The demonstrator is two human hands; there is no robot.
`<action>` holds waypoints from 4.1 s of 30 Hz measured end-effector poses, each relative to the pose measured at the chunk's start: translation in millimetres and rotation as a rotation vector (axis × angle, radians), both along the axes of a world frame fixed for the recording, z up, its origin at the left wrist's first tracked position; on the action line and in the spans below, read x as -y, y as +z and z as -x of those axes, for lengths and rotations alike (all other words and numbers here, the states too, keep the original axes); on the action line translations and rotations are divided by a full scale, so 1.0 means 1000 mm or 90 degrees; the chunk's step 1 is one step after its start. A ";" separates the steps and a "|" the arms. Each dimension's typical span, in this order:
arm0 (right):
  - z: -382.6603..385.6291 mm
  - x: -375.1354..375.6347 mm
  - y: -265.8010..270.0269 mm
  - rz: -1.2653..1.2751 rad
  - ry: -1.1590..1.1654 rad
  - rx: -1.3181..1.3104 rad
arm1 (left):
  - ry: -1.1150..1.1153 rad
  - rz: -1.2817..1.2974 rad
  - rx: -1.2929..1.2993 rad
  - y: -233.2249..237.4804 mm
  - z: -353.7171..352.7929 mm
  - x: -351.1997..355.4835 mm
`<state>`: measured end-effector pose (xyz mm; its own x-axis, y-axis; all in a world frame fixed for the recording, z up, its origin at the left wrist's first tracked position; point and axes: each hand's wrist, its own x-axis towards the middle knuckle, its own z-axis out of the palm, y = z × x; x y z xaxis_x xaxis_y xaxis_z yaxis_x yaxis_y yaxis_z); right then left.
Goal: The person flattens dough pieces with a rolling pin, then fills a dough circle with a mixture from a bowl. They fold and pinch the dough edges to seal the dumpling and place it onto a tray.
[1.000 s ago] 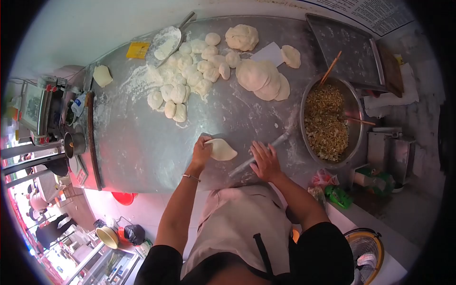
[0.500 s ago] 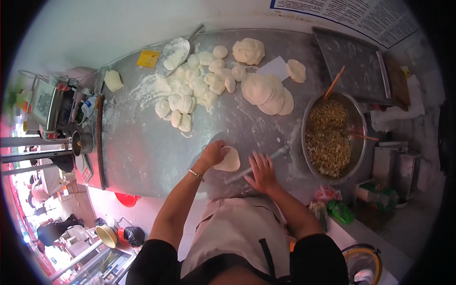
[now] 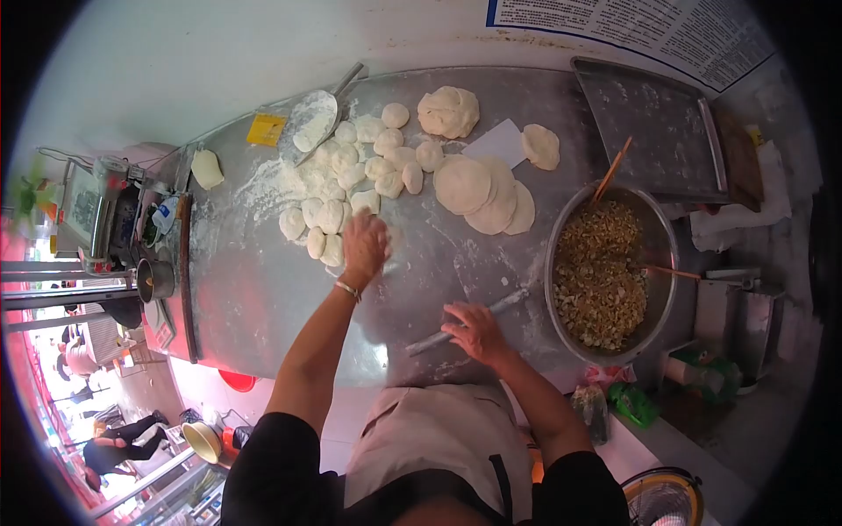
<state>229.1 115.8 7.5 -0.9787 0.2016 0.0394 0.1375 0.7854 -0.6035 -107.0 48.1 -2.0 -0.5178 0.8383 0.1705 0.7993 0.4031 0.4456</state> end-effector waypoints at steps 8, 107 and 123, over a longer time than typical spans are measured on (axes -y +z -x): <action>0.052 0.011 0.005 -0.143 -0.156 0.101 | -0.028 0.166 0.445 0.008 -0.131 0.064; -0.007 0.019 0.021 -0.070 -0.085 0.056 | -0.136 0.002 0.358 -0.040 -0.080 0.053; 0.021 0.038 0.004 -0.162 -0.110 0.116 | 0.052 0.009 0.570 -0.028 -0.132 0.127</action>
<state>208.0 77.3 11.6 -0.9263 0.3717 -0.0624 0.3695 0.8628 -0.3450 24.9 -79.3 -30.2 -0.5094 0.7925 -0.3354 0.1232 0.4529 0.8830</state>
